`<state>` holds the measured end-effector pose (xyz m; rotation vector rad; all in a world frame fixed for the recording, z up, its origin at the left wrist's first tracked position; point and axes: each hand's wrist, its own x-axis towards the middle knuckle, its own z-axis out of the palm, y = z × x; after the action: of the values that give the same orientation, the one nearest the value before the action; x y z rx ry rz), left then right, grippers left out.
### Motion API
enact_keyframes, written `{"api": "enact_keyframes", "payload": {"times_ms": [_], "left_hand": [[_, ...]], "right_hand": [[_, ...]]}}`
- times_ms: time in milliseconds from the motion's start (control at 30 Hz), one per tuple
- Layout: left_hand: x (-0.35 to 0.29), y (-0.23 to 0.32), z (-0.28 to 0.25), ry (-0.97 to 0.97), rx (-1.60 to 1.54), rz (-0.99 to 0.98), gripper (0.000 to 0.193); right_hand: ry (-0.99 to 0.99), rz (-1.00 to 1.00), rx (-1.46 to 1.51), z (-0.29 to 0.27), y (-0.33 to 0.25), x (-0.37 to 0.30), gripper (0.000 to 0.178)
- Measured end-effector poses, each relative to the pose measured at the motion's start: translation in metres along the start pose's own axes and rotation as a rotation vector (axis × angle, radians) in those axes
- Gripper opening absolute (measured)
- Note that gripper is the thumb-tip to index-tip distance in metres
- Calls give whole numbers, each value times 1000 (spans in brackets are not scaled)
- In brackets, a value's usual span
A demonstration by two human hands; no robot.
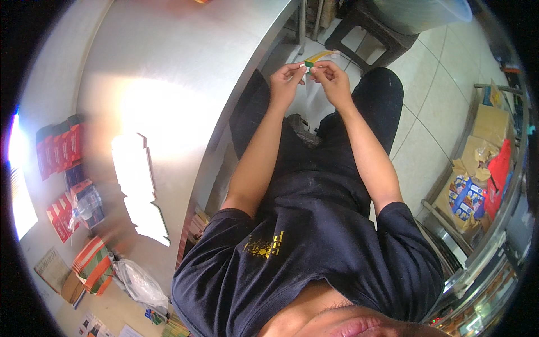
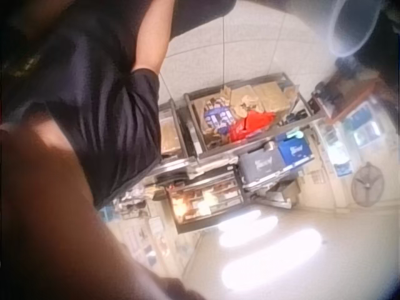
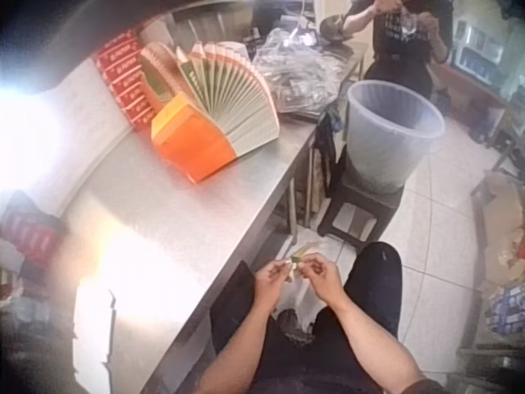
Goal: The person folds flat cardboard pieces into small rectangular boxes, applies adhesive strips to the edges, and stacks the finished boxes on the table.
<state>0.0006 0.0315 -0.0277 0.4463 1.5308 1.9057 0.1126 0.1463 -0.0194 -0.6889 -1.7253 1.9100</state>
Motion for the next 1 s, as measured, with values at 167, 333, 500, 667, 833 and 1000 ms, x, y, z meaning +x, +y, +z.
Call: {"api": "enact_keyframes", "payload": {"times_ms": [167,333,500,667,833,1000], "left_hand": [[-1,-2,-2,5,104,92,23],[-6,1,4,29,368,178,28],[-5,2,4,-9,315,198,23],[0,-7,-8,49,621,392,29],[0,8,-5,241,-120,-181,43],[-9,-1,-4,-185,-136,-574,50]], "right_hand": [[-38,-61,-217,7,-12,-8,22],[-64,-61,-312,4,10,-4,18],[-85,10,-71,4,13,2,17],[-33,95,-502,5,-5,-5,35],[-211,484,-279,12,-7,-8,61],[86,360,-225,6,24,6,54]]}}
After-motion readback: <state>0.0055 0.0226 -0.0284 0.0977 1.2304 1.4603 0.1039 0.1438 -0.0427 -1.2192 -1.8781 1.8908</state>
